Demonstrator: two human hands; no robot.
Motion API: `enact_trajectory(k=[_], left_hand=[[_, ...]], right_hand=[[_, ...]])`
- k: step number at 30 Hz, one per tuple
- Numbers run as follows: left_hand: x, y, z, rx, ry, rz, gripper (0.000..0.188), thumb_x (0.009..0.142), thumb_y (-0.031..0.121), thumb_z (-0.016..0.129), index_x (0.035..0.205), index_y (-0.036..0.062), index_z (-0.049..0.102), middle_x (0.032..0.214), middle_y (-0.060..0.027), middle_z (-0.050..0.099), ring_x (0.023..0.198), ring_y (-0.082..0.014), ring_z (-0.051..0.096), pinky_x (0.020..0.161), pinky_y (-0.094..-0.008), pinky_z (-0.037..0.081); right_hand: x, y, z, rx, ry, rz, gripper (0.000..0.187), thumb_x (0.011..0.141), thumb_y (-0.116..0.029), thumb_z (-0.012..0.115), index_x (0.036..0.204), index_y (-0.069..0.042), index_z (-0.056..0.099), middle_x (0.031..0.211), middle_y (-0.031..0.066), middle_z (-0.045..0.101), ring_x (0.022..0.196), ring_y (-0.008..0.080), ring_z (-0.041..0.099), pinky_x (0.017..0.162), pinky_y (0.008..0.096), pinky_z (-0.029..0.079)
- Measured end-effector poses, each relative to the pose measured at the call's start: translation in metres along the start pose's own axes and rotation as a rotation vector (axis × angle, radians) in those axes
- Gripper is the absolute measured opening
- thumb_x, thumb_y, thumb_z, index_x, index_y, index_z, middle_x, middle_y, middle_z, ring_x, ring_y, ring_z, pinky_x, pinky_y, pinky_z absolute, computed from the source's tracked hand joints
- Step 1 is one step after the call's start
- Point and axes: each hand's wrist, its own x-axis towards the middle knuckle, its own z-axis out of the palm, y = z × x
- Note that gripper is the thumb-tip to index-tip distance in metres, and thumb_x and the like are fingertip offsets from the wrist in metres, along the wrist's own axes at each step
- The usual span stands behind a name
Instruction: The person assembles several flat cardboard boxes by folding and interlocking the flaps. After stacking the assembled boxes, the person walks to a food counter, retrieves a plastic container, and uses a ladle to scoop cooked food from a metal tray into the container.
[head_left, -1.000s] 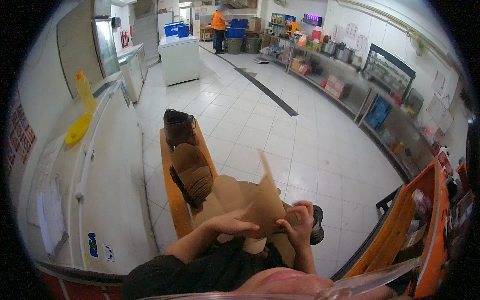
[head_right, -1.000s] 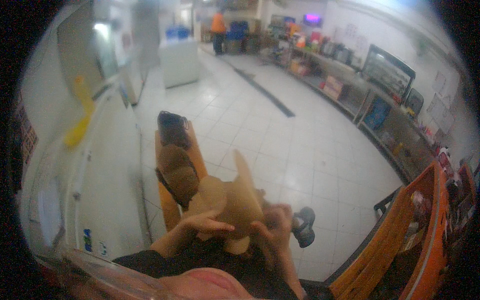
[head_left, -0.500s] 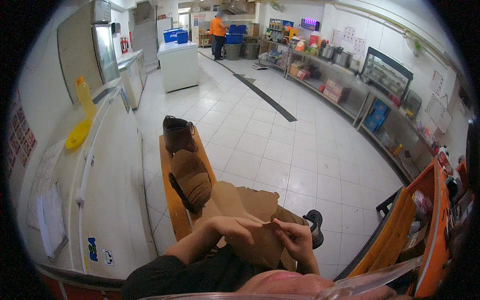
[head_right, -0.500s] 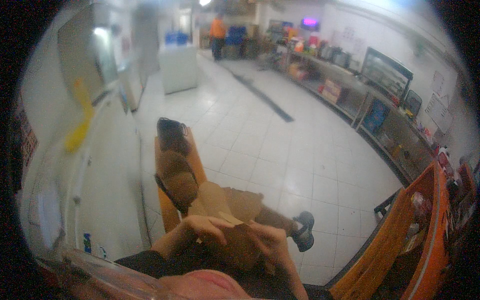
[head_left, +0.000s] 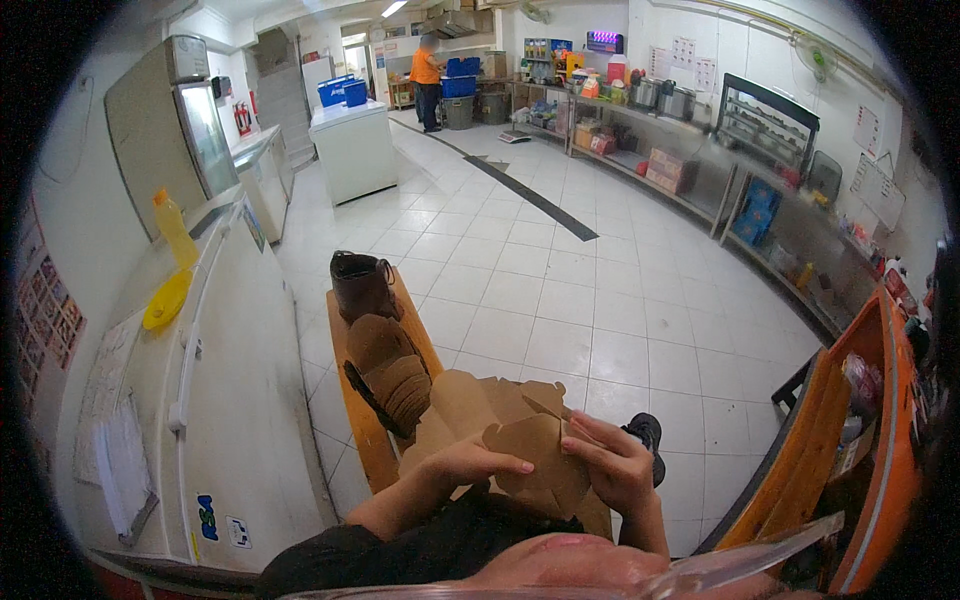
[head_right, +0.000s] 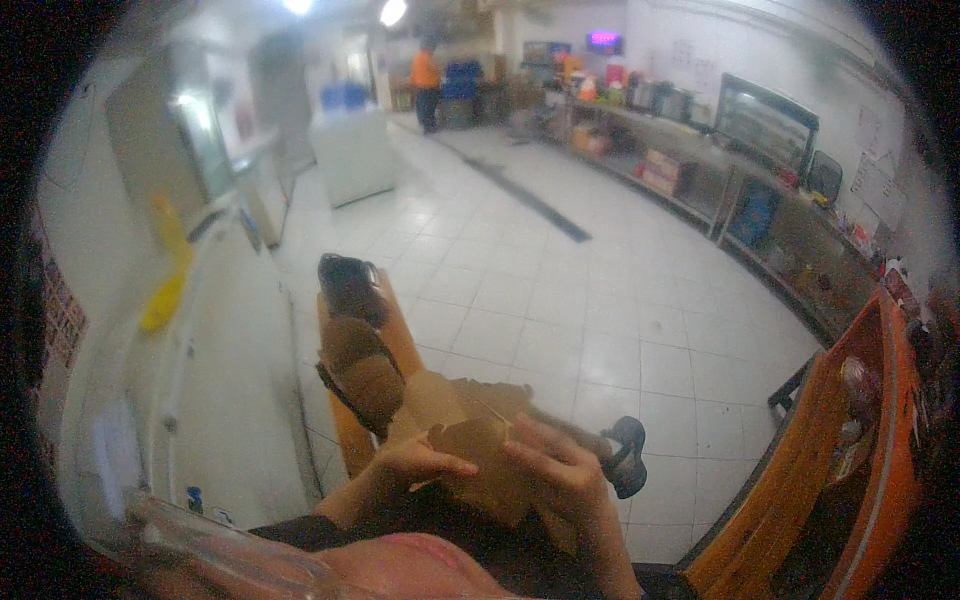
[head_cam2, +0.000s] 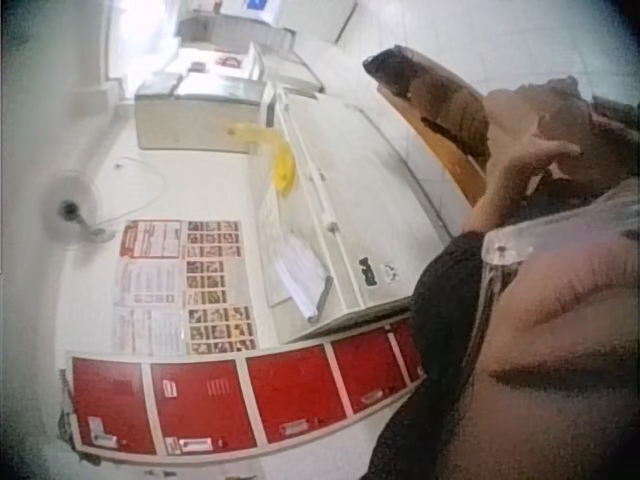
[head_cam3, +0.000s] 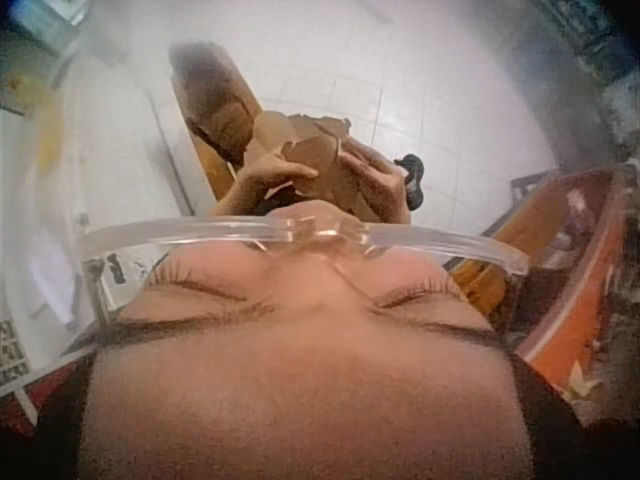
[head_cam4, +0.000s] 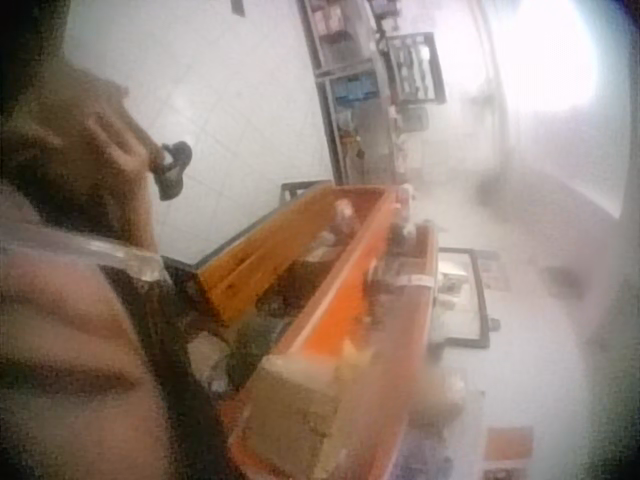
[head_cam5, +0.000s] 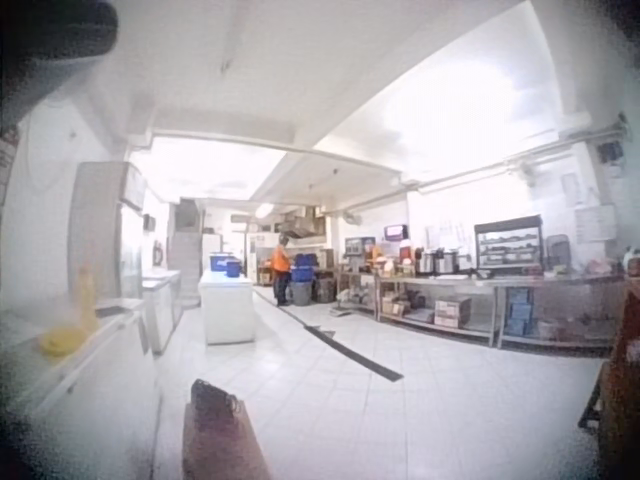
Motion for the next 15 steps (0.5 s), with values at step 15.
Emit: enact_trajectory(k=[15], left_hand=[[-0.023,0.015,0.000,0.172,-0.126,0.192,0.041,0.084,0.010,0.065,0.118,0.0017,0.044,0.117,-0.0085,0.050,0.109,-0.0171,0.047,0.090,-0.0307,0.041]], right_hand=[[-0.001,-0.001,-0.001,0.405,-0.133,0.036,0.025,0.084,-0.007,0.062,0.108,-0.001,0.065,0.121,0.0248,0.057,0.120,0.0334,0.051,0.103,0.0410,0.038]])
